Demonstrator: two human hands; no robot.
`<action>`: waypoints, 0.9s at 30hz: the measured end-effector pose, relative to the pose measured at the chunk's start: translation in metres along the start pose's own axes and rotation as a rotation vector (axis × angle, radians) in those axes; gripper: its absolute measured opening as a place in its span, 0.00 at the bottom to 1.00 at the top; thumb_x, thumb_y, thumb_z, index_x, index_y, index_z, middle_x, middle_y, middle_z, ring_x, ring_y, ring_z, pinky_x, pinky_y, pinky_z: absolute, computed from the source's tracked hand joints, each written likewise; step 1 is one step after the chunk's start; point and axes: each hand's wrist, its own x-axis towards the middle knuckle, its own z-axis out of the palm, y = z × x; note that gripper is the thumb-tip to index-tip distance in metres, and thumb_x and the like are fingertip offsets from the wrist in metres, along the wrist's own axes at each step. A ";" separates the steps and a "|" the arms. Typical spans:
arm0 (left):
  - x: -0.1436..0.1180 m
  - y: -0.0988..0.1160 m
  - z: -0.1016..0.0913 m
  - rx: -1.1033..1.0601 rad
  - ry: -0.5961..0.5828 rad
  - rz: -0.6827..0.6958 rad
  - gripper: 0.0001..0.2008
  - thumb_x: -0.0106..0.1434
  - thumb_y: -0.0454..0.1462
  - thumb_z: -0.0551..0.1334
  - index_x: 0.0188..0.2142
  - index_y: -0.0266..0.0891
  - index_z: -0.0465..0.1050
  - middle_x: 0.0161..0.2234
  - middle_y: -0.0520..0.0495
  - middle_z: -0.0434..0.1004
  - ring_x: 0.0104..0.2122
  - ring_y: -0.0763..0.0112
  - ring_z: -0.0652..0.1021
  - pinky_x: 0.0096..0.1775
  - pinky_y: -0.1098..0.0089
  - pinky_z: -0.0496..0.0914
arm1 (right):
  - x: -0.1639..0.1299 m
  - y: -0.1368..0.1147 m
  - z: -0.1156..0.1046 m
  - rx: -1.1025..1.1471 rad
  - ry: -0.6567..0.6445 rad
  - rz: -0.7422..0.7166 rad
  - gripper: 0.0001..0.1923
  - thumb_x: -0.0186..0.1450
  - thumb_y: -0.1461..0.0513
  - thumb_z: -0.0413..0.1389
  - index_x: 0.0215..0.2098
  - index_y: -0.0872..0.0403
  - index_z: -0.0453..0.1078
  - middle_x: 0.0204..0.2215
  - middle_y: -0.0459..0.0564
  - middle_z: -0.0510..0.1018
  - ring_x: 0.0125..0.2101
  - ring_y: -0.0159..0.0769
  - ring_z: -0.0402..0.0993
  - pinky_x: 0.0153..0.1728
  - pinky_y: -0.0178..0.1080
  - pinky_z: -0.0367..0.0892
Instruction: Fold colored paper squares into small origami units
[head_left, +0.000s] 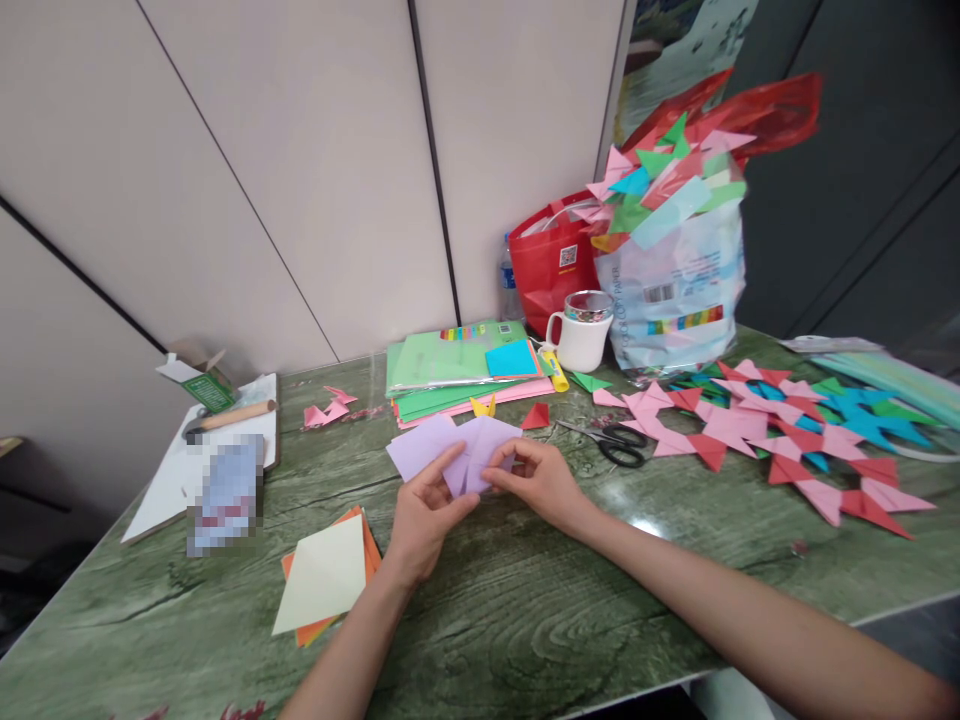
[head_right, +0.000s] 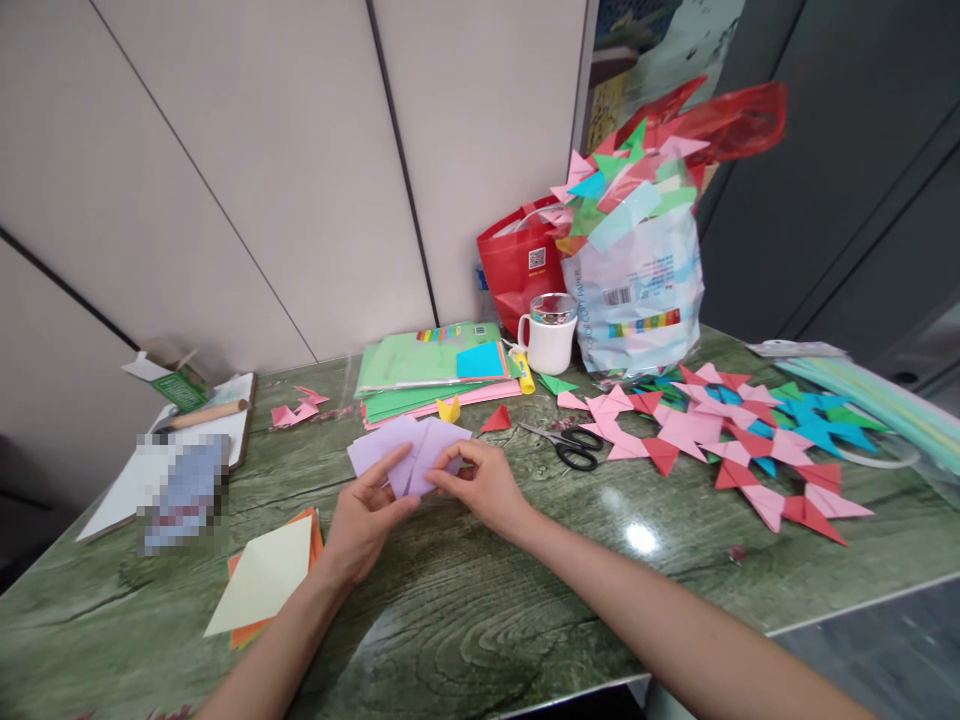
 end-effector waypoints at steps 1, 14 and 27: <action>0.000 -0.001 0.001 -0.001 0.012 -0.006 0.29 0.41 0.30 0.69 0.46 0.39 0.71 0.46 0.46 0.73 0.45 0.64 0.72 0.47 0.66 0.65 | 0.000 0.001 0.000 -0.003 0.002 -0.002 0.13 0.50 0.54 0.62 0.23 0.55 0.67 0.22 0.44 0.71 0.20 0.29 0.70 0.22 0.33 0.67; 0.000 -0.001 0.003 0.021 0.056 0.012 0.26 0.42 0.31 0.69 0.44 0.40 0.73 0.45 0.46 0.75 0.44 0.65 0.73 0.47 0.66 0.65 | -0.003 0.003 -0.001 -0.169 0.058 -0.141 0.09 0.50 0.56 0.62 0.25 0.53 0.74 0.26 0.48 0.74 0.28 0.33 0.70 0.26 0.32 0.67; -0.001 -0.002 0.002 0.014 0.015 -0.011 0.25 0.44 0.30 0.68 0.45 0.40 0.72 0.47 0.46 0.73 0.45 0.66 0.72 0.49 0.68 0.64 | -0.003 0.002 -0.001 -0.160 0.084 -0.115 0.07 0.52 0.57 0.61 0.26 0.52 0.75 0.28 0.48 0.74 0.28 0.33 0.70 0.28 0.34 0.67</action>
